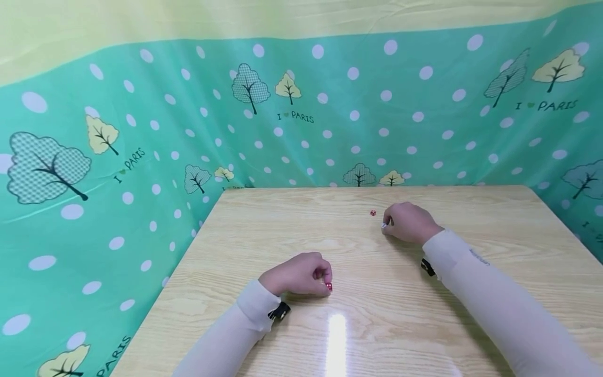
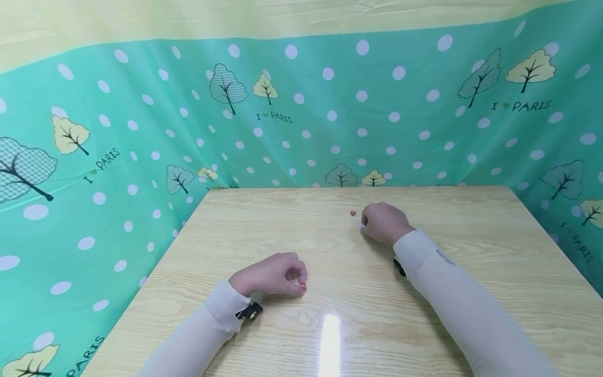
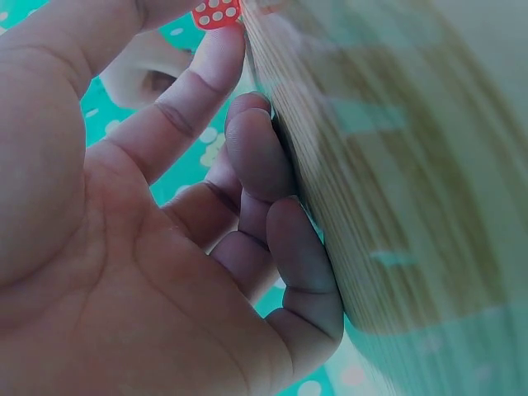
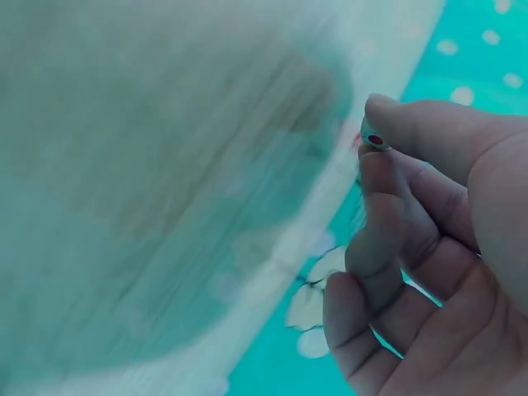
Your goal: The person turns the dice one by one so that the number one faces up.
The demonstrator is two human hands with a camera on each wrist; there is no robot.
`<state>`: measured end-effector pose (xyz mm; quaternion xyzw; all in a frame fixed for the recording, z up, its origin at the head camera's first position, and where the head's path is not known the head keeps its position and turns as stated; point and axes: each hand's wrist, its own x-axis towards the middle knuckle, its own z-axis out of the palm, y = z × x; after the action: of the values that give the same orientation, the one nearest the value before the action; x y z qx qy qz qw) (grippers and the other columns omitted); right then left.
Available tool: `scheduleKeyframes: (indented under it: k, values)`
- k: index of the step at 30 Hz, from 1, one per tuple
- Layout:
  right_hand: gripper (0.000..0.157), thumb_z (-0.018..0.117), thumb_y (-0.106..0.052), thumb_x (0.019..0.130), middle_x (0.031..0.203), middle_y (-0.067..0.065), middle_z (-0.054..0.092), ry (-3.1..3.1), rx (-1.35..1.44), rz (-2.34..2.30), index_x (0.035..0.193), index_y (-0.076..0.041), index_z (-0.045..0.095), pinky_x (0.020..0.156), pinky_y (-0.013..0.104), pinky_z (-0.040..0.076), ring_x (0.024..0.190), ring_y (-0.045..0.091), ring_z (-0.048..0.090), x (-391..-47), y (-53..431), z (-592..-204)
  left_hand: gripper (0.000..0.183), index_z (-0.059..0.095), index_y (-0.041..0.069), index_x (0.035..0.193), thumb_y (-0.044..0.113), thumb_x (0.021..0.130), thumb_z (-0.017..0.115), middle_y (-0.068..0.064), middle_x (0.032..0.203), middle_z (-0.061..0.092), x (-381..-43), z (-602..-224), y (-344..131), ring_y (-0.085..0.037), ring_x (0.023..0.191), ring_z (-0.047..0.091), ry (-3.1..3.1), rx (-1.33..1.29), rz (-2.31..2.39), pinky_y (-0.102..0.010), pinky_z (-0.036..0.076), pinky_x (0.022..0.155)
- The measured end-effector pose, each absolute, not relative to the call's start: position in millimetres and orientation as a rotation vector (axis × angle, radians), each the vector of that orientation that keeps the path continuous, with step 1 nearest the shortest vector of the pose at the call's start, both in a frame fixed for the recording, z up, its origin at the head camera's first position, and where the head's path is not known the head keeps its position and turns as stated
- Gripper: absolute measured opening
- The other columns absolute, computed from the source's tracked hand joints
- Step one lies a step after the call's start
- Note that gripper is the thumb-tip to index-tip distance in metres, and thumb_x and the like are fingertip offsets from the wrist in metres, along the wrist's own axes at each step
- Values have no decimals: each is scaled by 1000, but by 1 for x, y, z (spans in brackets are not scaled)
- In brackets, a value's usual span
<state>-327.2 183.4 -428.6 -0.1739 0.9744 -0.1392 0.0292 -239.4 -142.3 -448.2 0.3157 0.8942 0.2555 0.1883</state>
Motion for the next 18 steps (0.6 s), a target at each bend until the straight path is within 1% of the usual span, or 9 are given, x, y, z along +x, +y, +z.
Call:
scheduleKeyframes:
  k: [5,12,18]
  values:
    - [7,76,-23,91,78,-6,66,2978,-614,-441,93,-16,76,65,34,48,67,14,55,-296,183,-425,15,68,28,81,25,81,83,0,90,60,-239,-448,-141,-8,82,51,2517,896,722,-21,44,71]
    - [3,77,-24,88,62,-8,52,2969,-677,-484,88,-21,74,57,29,39,57,9,44,-245,189,-425,15,68,28,81,24,82,82,-1,91,61,-239,-448,-139,-7,82,51,2510,893,724,-21,44,71]
    - [6,79,-27,88,59,-13,49,2973,-747,-486,86,-27,74,54,25,38,53,3,40,-208,187,-425,15,68,27,82,24,82,82,0,92,61,-237,-446,-140,-8,82,51,2505,890,726,-22,44,72]
